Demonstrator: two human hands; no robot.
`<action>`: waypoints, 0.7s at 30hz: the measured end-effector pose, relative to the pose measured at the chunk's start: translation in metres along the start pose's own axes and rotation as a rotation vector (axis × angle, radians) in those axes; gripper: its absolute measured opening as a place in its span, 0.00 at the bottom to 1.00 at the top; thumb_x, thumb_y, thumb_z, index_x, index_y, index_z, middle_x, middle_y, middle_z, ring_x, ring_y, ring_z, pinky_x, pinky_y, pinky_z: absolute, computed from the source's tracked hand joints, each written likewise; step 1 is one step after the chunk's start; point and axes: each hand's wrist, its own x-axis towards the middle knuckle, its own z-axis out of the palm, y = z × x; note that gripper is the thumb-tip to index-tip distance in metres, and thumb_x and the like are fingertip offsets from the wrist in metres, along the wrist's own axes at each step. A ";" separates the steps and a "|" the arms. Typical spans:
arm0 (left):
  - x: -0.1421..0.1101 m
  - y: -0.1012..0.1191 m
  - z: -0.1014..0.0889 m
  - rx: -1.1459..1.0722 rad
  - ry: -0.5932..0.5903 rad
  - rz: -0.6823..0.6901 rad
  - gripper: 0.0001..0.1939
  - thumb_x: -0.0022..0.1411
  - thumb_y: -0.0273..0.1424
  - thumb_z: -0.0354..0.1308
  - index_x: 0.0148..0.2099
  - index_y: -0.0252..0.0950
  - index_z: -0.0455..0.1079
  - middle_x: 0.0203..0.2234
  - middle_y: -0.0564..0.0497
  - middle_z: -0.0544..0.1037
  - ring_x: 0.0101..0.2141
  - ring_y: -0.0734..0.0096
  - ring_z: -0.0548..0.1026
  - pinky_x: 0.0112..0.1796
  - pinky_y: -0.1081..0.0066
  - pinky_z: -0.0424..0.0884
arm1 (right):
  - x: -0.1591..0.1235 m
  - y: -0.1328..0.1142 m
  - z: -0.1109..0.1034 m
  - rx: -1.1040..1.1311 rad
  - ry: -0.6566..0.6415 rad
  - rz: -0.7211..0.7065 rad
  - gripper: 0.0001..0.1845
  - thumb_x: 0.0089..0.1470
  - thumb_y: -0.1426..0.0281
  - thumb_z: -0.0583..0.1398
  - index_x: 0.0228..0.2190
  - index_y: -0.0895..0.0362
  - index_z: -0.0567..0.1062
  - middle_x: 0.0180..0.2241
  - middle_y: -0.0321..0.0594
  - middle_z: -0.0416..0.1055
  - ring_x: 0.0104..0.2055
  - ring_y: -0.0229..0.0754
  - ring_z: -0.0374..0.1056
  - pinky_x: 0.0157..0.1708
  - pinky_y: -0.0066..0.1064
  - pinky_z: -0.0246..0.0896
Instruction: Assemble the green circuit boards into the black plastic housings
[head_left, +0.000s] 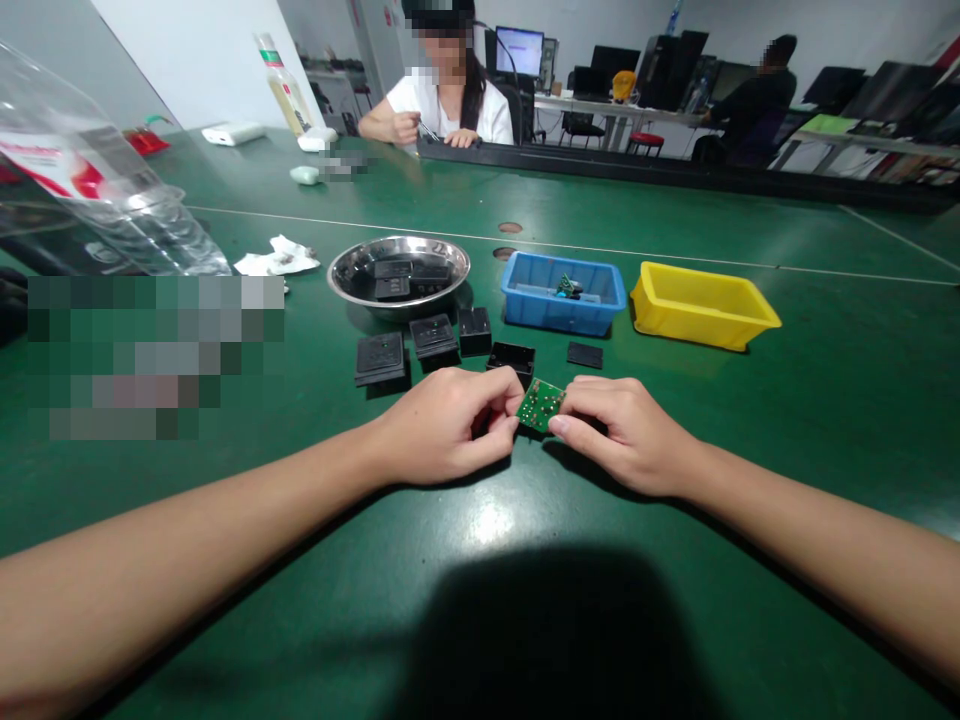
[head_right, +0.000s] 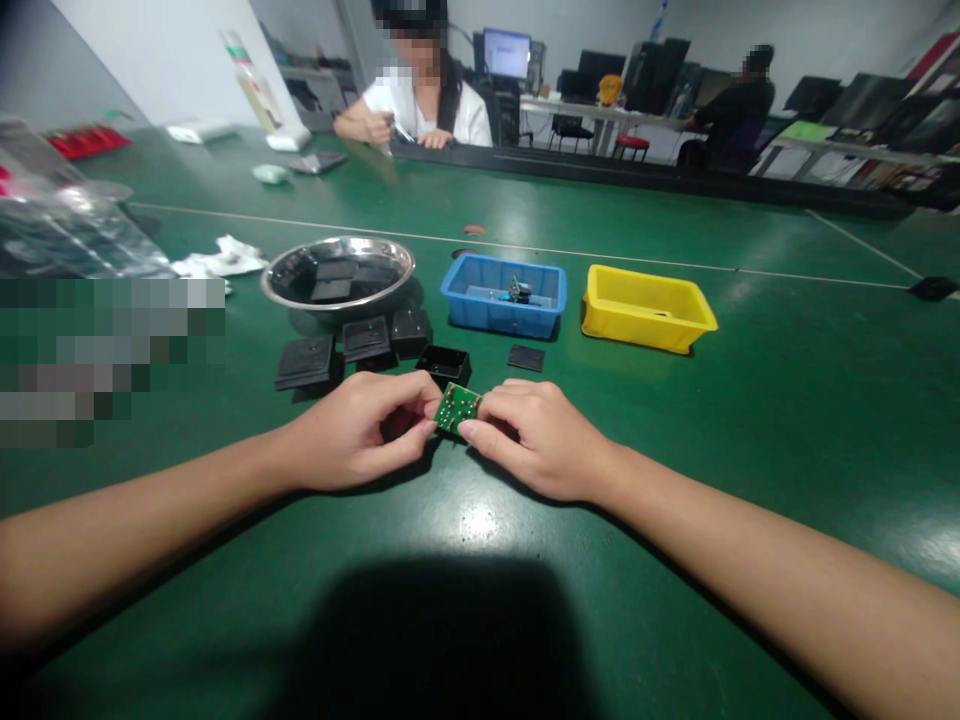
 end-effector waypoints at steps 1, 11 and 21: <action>0.000 0.000 0.000 -0.003 0.002 0.001 0.03 0.61 0.27 0.53 0.33 0.37 0.63 0.20 0.59 0.67 0.21 0.78 0.63 0.25 0.76 0.58 | 0.000 0.000 0.000 0.003 0.002 -0.002 0.19 0.68 0.65 0.54 0.25 0.58 0.69 0.24 0.35 0.65 0.27 0.36 0.59 0.30 0.28 0.52; 0.000 0.000 -0.002 -0.001 -0.006 0.007 0.03 0.61 0.27 0.52 0.33 0.37 0.62 0.20 0.59 0.65 0.21 0.77 0.62 0.25 0.75 0.56 | -0.001 0.000 0.000 0.054 0.037 0.118 0.16 0.65 0.64 0.56 0.27 0.58 0.71 0.23 0.34 0.67 0.26 0.34 0.61 0.30 0.27 0.52; 0.000 0.001 -0.001 -0.005 -0.019 -0.023 0.03 0.64 0.29 0.51 0.35 0.37 0.62 0.20 0.59 0.67 0.21 0.78 0.64 0.26 0.75 0.58 | -0.002 0.000 -0.001 0.102 0.048 0.171 0.16 0.63 0.64 0.58 0.25 0.58 0.69 0.21 0.32 0.64 0.24 0.33 0.57 0.27 0.26 0.51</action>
